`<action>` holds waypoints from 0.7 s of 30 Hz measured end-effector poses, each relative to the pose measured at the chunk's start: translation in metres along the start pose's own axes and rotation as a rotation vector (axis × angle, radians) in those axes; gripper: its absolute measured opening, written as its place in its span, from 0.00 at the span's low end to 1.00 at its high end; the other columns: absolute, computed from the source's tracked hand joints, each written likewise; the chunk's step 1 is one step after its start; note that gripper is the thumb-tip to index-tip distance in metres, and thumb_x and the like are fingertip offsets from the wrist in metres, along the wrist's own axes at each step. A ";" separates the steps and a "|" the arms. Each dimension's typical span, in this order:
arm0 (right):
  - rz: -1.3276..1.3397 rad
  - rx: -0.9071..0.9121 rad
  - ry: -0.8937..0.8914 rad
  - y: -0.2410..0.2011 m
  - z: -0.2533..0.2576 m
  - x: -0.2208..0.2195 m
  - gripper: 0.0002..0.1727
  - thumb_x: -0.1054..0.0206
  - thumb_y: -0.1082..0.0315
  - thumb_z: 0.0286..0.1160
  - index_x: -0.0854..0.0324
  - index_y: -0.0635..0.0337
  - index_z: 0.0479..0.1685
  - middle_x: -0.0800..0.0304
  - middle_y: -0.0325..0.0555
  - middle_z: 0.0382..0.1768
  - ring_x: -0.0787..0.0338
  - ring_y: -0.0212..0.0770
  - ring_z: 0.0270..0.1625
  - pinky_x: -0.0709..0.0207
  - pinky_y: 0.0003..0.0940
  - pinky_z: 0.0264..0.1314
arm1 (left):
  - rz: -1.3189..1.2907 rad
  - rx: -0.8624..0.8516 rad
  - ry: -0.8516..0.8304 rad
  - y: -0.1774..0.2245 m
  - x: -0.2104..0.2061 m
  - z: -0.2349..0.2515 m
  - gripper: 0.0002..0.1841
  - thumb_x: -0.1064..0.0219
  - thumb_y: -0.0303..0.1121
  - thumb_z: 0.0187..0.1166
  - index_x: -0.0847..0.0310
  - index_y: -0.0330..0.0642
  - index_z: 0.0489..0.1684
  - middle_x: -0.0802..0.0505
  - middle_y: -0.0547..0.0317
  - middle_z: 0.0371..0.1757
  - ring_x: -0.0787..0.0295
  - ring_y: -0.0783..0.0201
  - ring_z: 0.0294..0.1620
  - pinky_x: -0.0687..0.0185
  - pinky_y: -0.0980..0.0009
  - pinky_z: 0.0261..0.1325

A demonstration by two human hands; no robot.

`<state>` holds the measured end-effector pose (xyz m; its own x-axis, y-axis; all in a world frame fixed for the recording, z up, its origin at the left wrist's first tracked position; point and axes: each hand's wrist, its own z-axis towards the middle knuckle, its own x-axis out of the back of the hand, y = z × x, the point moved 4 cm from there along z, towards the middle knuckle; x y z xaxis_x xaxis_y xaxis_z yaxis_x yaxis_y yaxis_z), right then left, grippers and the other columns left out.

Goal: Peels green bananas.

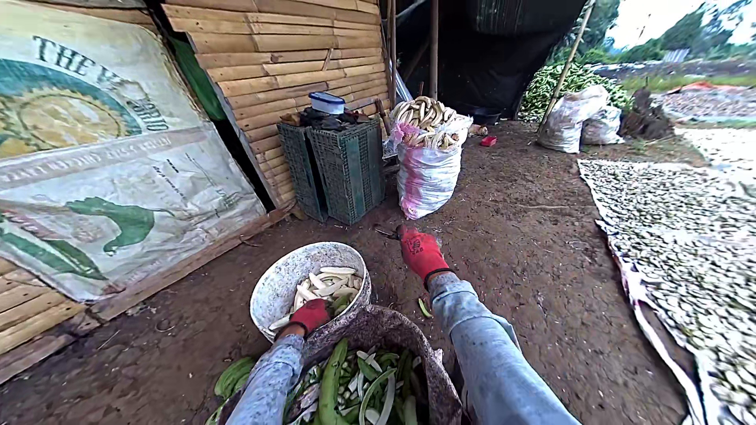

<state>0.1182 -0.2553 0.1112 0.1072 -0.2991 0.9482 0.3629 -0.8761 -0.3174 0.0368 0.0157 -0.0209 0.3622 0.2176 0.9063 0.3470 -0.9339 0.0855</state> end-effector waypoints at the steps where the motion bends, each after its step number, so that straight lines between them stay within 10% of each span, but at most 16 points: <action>1: -0.057 0.055 0.079 -0.010 0.010 0.010 0.25 0.37 0.67 0.83 0.30 0.60 0.78 0.15 0.66 0.62 0.10 0.67 0.57 0.17 0.65 0.55 | -0.068 -0.021 0.157 0.002 0.010 -0.005 0.24 0.43 0.39 0.88 0.26 0.28 0.74 0.21 0.27 0.76 0.28 0.34 0.81 0.37 0.38 0.82; 5: -0.091 0.108 0.169 -0.069 0.023 0.072 0.22 0.48 0.69 0.91 0.28 0.60 0.80 0.14 0.67 0.62 0.11 0.66 0.62 0.20 0.64 0.60 | -0.343 -0.092 0.566 0.022 0.063 -0.071 0.24 0.51 0.41 0.93 0.26 0.29 0.75 0.20 0.28 0.75 0.27 0.32 0.79 0.37 0.35 0.80; 8: -0.056 0.159 0.283 -0.096 0.022 0.103 0.20 0.47 0.67 0.91 0.22 0.56 0.75 0.09 0.61 0.58 0.10 0.63 0.62 0.20 0.63 0.62 | -0.169 -0.020 0.369 0.028 0.071 -0.135 0.22 0.44 0.42 0.90 0.18 0.30 0.64 0.14 0.28 0.65 0.20 0.31 0.71 0.32 0.31 0.73; 14: -0.150 0.265 0.408 -0.123 -0.004 0.140 0.18 0.42 0.64 0.86 0.22 0.58 0.70 0.08 0.61 0.53 0.09 0.64 0.58 0.18 0.66 0.54 | -0.045 0.179 -0.050 0.021 -0.020 -0.198 0.27 0.38 0.45 0.85 0.24 0.36 0.76 0.19 0.34 0.76 0.25 0.37 0.79 0.32 0.33 0.76; 21: -0.044 0.326 0.169 -0.153 -0.117 0.148 0.26 0.39 0.69 0.84 0.30 0.59 0.81 0.19 0.62 0.71 0.16 0.62 0.72 0.21 0.61 0.67 | -0.233 0.208 0.095 0.011 -0.123 -0.152 0.40 0.29 0.44 0.77 0.38 0.25 0.84 0.27 0.28 0.82 0.33 0.37 0.85 0.38 0.42 0.85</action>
<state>-0.0295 -0.2102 0.2985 -0.0598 -0.3456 0.9365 0.6422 -0.7316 -0.2290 -0.1353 -0.0643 -0.0691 0.1736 0.3819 0.9077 0.5842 -0.7820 0.2173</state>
